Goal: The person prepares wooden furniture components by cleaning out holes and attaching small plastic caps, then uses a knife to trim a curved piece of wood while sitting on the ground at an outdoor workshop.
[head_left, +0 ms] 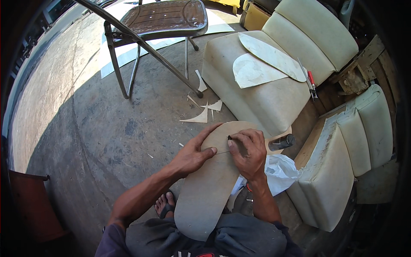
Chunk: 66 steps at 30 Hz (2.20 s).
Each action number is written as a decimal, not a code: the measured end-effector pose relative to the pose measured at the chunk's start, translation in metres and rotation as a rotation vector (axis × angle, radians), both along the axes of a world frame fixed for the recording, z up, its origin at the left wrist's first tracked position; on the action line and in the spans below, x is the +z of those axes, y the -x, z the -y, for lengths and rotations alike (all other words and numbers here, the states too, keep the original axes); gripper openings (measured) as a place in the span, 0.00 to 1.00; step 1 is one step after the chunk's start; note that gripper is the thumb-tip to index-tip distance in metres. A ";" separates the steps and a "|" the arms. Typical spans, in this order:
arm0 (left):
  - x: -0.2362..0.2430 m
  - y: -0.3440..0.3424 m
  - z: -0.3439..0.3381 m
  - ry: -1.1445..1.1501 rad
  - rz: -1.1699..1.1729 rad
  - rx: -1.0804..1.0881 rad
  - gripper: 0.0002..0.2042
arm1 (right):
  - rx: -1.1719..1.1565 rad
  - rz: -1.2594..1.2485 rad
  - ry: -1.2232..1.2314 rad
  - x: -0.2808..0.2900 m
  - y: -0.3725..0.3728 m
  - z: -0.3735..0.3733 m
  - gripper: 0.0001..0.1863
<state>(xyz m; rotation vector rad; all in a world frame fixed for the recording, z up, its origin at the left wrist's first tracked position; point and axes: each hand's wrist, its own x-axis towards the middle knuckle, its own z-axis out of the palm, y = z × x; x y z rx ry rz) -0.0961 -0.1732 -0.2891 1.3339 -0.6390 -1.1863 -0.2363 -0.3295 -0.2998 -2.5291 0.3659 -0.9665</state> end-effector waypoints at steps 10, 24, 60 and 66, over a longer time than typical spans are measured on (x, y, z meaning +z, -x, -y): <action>-0.120 -0.057 0.022 -0.159 -0.147 0.229 0.33 | -0.517 -0.410 -0.512 -0.194 0.080 0.062 0.15; -0.252 -0.065 -0.036 -0.335 -0.044 0.518 0.25 | -0.764 -1.058 -0.214 -0.218 0.328 -0.026 0.26; -0.129 -0.034 -0.030 -0.133 0.335 0.612 0.17 | 0.241 -0.256 -0.572 -0.089 -0.056 -0.069 0.27; -0.105 -0.056 -0.016 -0.254 0.343 0.596 0.17 | 0.195 -0.377 -0.764 -0.077 -0.053 -0.067 0.26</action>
